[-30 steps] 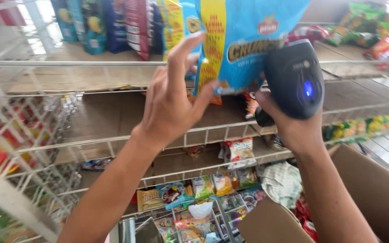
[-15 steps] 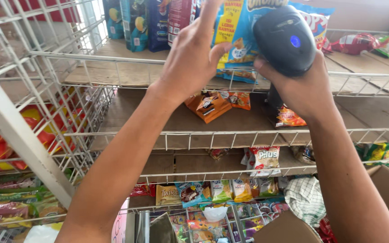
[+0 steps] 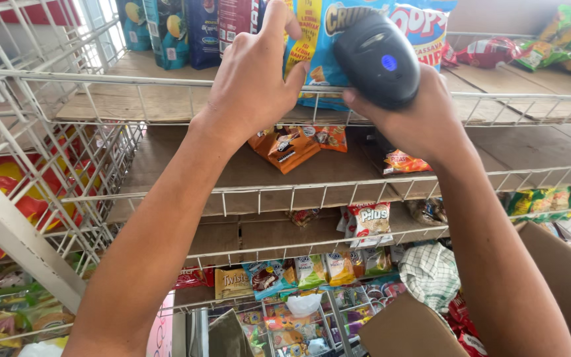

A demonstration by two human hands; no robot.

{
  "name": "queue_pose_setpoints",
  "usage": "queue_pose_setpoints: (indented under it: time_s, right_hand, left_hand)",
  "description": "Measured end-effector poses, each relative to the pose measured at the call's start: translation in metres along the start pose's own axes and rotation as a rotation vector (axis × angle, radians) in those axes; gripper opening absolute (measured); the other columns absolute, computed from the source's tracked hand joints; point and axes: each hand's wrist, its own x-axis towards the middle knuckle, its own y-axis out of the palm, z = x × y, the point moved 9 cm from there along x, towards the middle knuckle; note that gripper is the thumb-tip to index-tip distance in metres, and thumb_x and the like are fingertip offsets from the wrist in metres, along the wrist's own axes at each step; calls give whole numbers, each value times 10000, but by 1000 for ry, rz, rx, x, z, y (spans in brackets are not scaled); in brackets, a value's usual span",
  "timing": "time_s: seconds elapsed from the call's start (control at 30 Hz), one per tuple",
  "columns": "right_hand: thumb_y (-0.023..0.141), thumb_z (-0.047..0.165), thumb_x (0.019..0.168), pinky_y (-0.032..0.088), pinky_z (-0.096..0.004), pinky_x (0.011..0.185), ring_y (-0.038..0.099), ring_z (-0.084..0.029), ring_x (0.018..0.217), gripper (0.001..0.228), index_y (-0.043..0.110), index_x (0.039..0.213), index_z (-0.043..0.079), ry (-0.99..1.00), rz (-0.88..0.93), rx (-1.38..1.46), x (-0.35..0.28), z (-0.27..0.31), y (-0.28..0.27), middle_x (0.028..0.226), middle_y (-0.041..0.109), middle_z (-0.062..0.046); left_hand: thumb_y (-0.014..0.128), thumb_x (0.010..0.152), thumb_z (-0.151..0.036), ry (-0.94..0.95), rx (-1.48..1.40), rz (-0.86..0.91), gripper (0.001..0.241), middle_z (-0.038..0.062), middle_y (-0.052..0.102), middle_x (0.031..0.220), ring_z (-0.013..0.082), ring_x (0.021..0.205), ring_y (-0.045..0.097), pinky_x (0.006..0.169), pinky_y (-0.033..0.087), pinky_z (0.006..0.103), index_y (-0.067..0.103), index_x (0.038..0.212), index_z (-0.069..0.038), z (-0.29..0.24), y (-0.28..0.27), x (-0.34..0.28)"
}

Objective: The person scans barcodes on snack bags using a handheld scanner and places them into a cardboard box.

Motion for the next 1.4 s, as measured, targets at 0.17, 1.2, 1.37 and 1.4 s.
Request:
queue_pose_setpoints:
  time_s: [0.17, 1.2, 1.37, 1.4]
  right_hand:
    - [804, 299, 917, 544, -359, 806, 701, -223, 802, 328, 732, 1127, 58, 15, 38, -28, -3, -5, 8, 910, 754, -95]
    - [828, 144, 621, 418, -459, 1075, 537, -345, 1295, 640, 652, 1232, 70, 720, 571, -289, -455, -251, -134, 1428, 588, -126]
    - [782, 113, 631, 282, -590, 1115, 528, -293, 1305, 681, 668, 1297, 195, 710, 826, -484, -509, -274, -112, 1421, 597, -97]
    - [736, 68, 687, 275, -582, 1135, 530, -282, 1303, 653, 649, 1322, 193, 751, 922, -463, -520, -277, -101, 1412, 601, -89]
  left_hand:
    - [765, 970, -197, -92, 133, 49, 390, 152, 704, 763, 404, 756, 727, 730, 523, 513, 451, 1172, -85, -6, 7, -4]
    - [693, 933, -242, 100, -958, 907, 220, 135, 723, 997, 387, 888, 697, 770, 550, 493, 721, 1070, -73, -325, 470, -213]
    - [713, 880, -276, 311, -736, 1250, 293, 159, 707, 993, 398, 911, 685, 759, 547, 518, 702, 1054, -40, -368, 556, -249]
    - [682, 931, -279, 350, -573, 1446, 270, 150, 709, 1071, 375, 973, 692, 815, 555, 501, 728, 1082, -60, -373, 576, -270]
